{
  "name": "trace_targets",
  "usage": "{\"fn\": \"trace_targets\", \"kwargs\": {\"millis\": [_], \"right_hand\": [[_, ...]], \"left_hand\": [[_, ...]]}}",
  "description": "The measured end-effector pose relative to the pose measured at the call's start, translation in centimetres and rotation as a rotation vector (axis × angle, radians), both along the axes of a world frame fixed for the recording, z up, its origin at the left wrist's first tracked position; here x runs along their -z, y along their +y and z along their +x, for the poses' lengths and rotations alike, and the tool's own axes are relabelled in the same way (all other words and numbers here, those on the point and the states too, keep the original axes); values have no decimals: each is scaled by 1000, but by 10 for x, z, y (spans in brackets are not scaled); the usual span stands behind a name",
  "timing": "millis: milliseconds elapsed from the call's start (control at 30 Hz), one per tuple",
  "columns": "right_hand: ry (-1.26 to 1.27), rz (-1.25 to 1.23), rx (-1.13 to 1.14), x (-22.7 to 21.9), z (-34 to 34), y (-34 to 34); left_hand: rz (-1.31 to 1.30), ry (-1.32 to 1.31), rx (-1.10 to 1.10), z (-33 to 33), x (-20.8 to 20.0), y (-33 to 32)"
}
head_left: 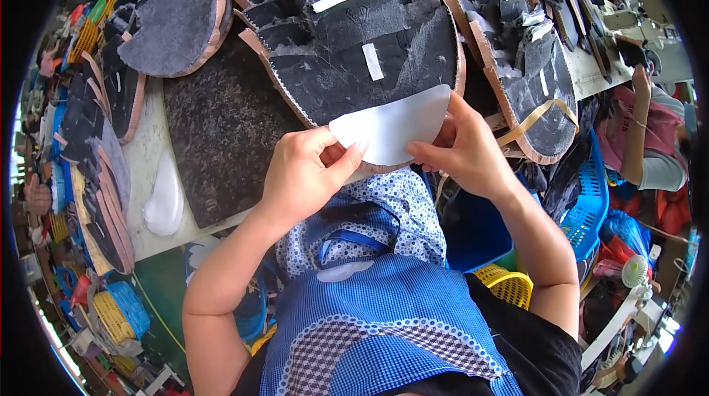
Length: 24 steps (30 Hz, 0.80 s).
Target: Applying adhesive reinforcement strips to shoe upper components in a factory setting.
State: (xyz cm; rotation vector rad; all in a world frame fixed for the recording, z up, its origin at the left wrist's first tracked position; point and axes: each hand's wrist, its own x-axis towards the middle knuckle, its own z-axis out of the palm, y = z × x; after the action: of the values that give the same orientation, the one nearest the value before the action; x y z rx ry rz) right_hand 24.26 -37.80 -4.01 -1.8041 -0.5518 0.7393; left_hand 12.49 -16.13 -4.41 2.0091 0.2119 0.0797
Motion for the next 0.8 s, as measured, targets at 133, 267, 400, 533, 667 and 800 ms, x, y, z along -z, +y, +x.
{"fn": "trace_targets", "kwargs": {"millis": [133,267,400,533,667,800], "right_hand": [[-375,-268,23,-9,-3,5],[-851,-274,230,-22,-9,-12],[-1037,-82,-283,-19,-7,5],[-610,69,111,-47,49,34],[-176,19,127,-52,91,78],[-27,284,168,-59,64,68]], "left_hand": [[474,-41,-5,3,-10,1],[904,-509,82,6,-14,5],[639,-350,353,18,-20,18],[294,-321,-133,57,-37,57],[-165,-267,-167,92,-24,67],[-573,-350,-225,73,-32,45]]}}
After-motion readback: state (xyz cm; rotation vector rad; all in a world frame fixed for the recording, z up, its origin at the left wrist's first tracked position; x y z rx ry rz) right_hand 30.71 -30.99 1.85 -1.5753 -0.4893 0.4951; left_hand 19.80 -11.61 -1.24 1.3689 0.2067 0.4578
